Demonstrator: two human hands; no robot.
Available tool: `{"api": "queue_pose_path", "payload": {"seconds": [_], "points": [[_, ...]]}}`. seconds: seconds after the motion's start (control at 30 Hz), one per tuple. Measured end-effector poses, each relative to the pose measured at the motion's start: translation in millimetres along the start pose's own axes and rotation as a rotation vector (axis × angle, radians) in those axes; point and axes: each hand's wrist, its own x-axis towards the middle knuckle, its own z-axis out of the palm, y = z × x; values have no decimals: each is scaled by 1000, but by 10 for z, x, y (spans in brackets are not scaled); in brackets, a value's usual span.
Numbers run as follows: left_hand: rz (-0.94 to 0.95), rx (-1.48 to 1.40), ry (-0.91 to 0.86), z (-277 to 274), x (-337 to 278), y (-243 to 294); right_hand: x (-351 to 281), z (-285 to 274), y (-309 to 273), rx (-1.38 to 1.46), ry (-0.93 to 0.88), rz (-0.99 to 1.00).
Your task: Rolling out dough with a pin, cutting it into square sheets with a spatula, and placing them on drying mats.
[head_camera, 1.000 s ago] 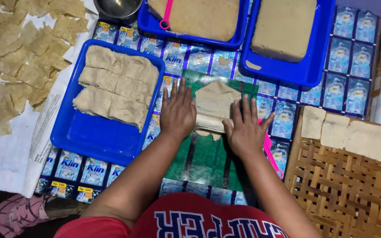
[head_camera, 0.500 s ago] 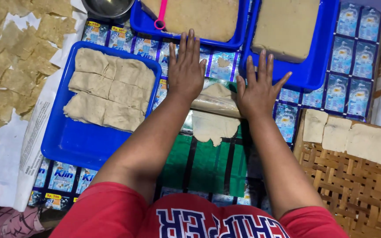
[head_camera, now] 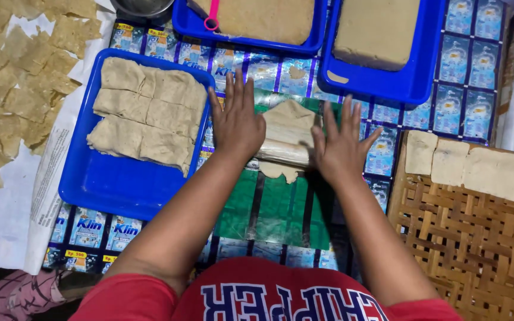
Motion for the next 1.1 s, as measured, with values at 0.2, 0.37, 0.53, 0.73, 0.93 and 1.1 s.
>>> {"api": "queue_pose_path", "payload": {"seconds": [0.2,0.37,0.53,0.73,0.93,1.1], "points": [[2,27,-73,177,95,7,159,103,-19,-78,-56,3],[28,34,-68,217,-204,-26,-131,136,-42,-74,-68,-25],[101,30,20,275,-530,-79,-447,212,-49,-93,14,-100],[169,77,84,271,-906,-126,-784,331,3,-110,146,-188],[318,54,79,489,-1247,-411,-1053,302,114,-96,196,-277],[457,26,232,541,-1375,-623,-1012,100,823,516,392,73]]}}
